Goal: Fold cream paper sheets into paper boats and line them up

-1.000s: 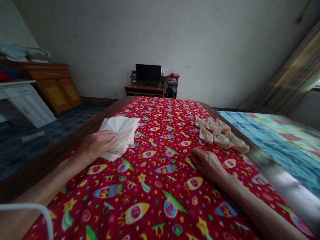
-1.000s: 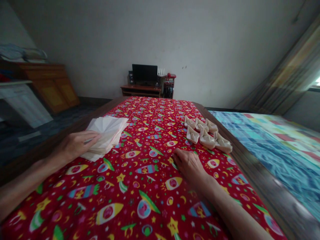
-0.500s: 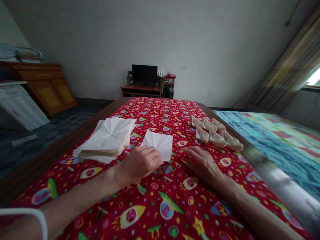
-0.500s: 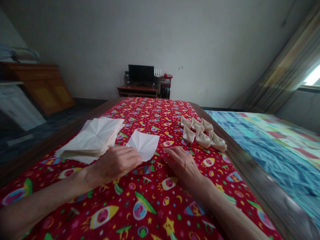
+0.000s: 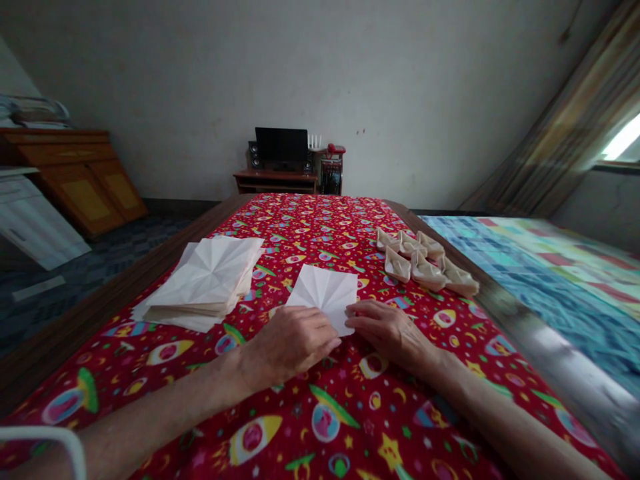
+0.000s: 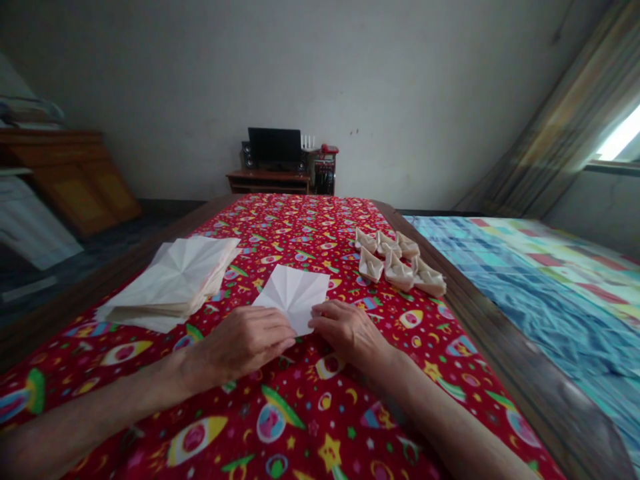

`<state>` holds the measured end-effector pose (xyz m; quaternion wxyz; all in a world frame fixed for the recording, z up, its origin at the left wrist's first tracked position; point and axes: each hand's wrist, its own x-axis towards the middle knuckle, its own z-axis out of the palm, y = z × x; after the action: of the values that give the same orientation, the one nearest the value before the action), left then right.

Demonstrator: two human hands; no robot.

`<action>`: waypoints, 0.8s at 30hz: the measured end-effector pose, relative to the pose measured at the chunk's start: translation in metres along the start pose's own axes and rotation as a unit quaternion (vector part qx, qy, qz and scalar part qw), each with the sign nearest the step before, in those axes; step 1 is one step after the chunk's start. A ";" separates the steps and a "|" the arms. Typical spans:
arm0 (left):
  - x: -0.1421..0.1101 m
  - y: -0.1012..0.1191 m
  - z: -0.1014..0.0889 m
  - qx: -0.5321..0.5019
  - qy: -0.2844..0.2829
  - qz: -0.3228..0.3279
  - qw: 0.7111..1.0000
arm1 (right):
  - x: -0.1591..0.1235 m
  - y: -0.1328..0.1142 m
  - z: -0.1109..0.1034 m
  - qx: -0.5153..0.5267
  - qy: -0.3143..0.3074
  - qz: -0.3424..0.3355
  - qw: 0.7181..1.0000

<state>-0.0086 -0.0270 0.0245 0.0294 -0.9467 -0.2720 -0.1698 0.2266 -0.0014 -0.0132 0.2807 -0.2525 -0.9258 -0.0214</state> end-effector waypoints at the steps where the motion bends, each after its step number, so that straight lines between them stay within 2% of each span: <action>1: 0.000 0.000 -0.003 -0.018 0.002 -0.003 1.000 | 0.000 0.000 0.000 0.014 0.006 -0.005 1.000; 4: -0.006 -0.006 -0.012 -0.072 0.013 0.012 0.997 | -0.002 0.002 0.001 0.060 0.021 0.006 0.998; 7: -0.021 -0.020 -0.017 -0.083 0.015 0.013 0.996 | -0.006 0.005 0.003 0.081 0.033 0.032 0.996; 12: -0.052 -0.050 -0.003 -0.115 0.034 -0.062 0.991 | -0.011 0.009 0.008 0.084 0.051 0.053 0.994; 15: -0.059 -0.062 0.008 -0.124 0.057 -0.085 0.987 | -0.013 0.010 0.009 0.094 0.053 0.056 0.993; 19: -0.053 -0.065 0.015 -0.121 0.080 -0.048 0.988 | -0.015 0.005 0.006 0.102 0.063 0.072 0.990; 24: -0.050 -0.054 0.012 -0.140 0.090 -0.014 0.986 | -0.017 -0.010 -0.007 0.109 0.049 0.091 0.989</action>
<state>-0.0729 -0.0044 -0.0052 -0.0811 -0.9186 -0.2551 -0.2908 0.2376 -0.0196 -0.0148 0.3518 -0.3023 -0.8811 0.0928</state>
